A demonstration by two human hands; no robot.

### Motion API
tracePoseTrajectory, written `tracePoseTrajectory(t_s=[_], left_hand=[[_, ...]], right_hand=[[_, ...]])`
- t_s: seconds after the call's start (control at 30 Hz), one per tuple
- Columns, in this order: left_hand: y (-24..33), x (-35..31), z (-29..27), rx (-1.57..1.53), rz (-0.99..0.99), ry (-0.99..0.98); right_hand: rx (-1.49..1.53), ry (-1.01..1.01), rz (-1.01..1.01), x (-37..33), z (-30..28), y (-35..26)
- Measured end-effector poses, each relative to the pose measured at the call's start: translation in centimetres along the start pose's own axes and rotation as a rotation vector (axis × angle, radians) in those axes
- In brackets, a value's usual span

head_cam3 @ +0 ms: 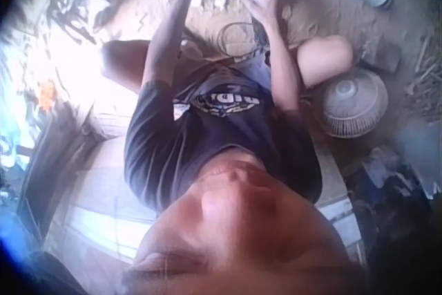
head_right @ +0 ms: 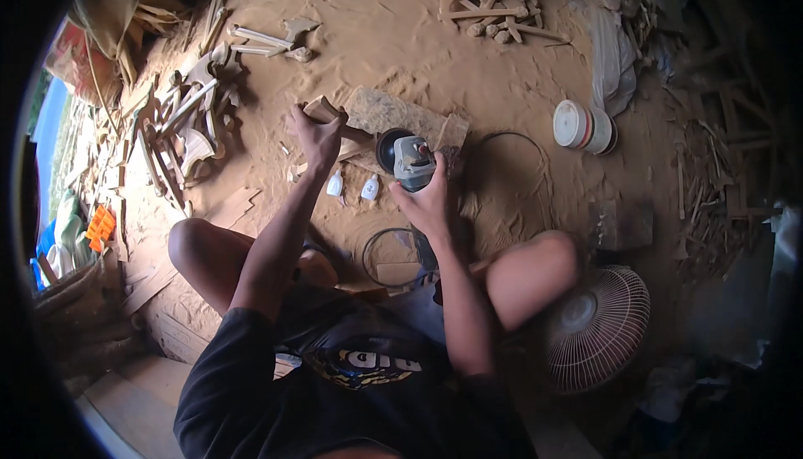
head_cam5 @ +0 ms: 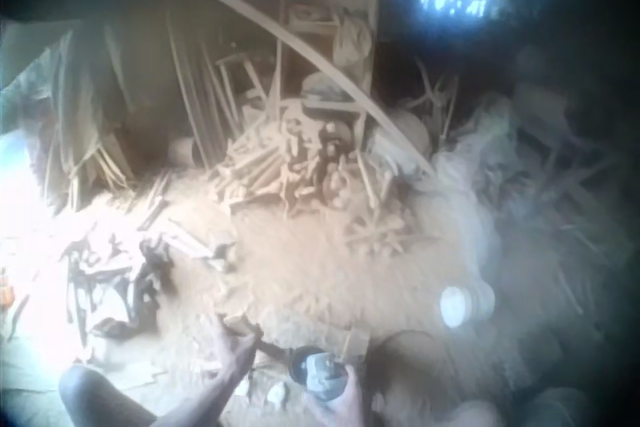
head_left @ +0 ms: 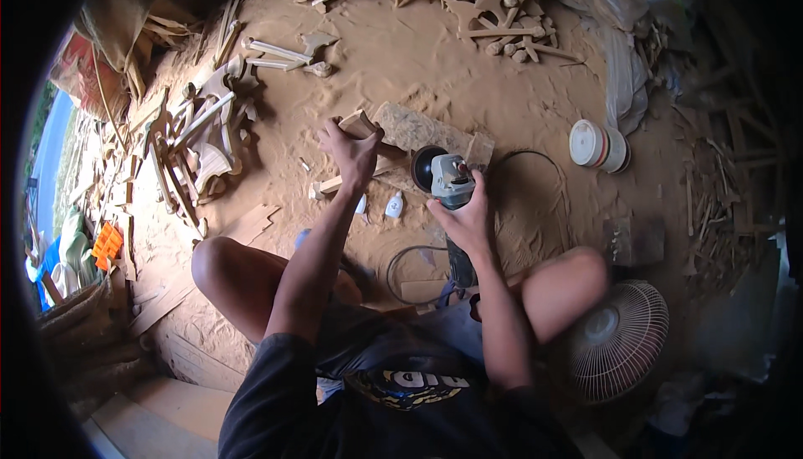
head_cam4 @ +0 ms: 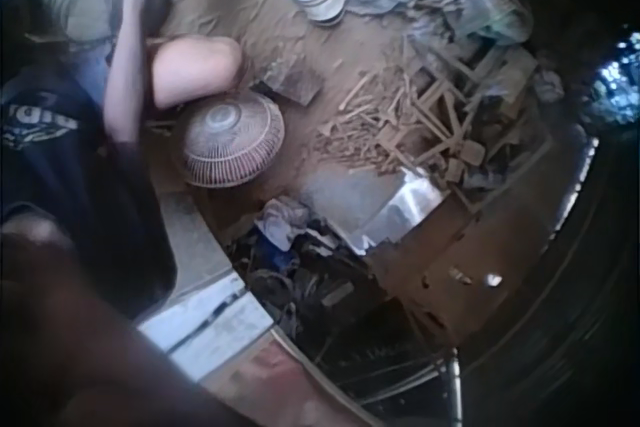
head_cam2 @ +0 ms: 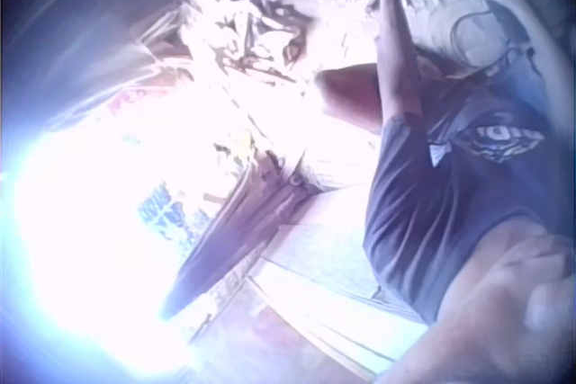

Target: The person uses a handheld power sander to smooth the surface and edges of a carved wooden axe, rotating the axe to reach different sections.

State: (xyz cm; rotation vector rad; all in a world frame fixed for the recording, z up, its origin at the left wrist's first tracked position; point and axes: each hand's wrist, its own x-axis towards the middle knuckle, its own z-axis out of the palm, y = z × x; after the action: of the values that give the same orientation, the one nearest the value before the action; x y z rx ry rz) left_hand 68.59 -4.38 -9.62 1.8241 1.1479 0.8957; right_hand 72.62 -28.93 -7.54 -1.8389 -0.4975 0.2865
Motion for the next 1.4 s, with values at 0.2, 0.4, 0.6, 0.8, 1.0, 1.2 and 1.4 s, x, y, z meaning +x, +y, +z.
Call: tracePoseTrajectory(t_s=[0.2, 0.4, 0.6, 0.8, 1.0, 1.2, 1.4], left_hand=[[-2.1, 0.3, 1.3, 0.077, -0.034, 0.029], [-2.5, 0.7, 2.3, 0.083, -0.048, 0.015], [-2.9, 1.3, 2.5, 0.104, -0.033, 0.000], [-2.9, 1.0, 2.1, 0.058, -0.039, 0.021], [-1.0, -1.2, 1.2, 0.043, 0.061, 0.025], [-0.6, -1.3, 0.7, 0.078, 0.329, 0.023], [-0.9, -1.7, 0.5, 0.149, 0.398, 0.007]], right_hand=[[0.027, 0.018, 0.124, 1.1, 0.8, 0.6], [-0.009, -0.035, 0.156, 1.5, 0.9, 1.1], [-0.134, -0.028, 0.125, 1.0, 2.0, 3.6], [-0.155, 0.054, 0.093, 0.2, 1.4, 5.1], [-0.094, -0.041, 0.189, 1.5, -1.0, 1.6], [-0.243, -0.023, 0.049, 1.6, -0.5, 1.6], [-0.125, -0.109, 0.110, 2.0, 0.2, 0.6]])
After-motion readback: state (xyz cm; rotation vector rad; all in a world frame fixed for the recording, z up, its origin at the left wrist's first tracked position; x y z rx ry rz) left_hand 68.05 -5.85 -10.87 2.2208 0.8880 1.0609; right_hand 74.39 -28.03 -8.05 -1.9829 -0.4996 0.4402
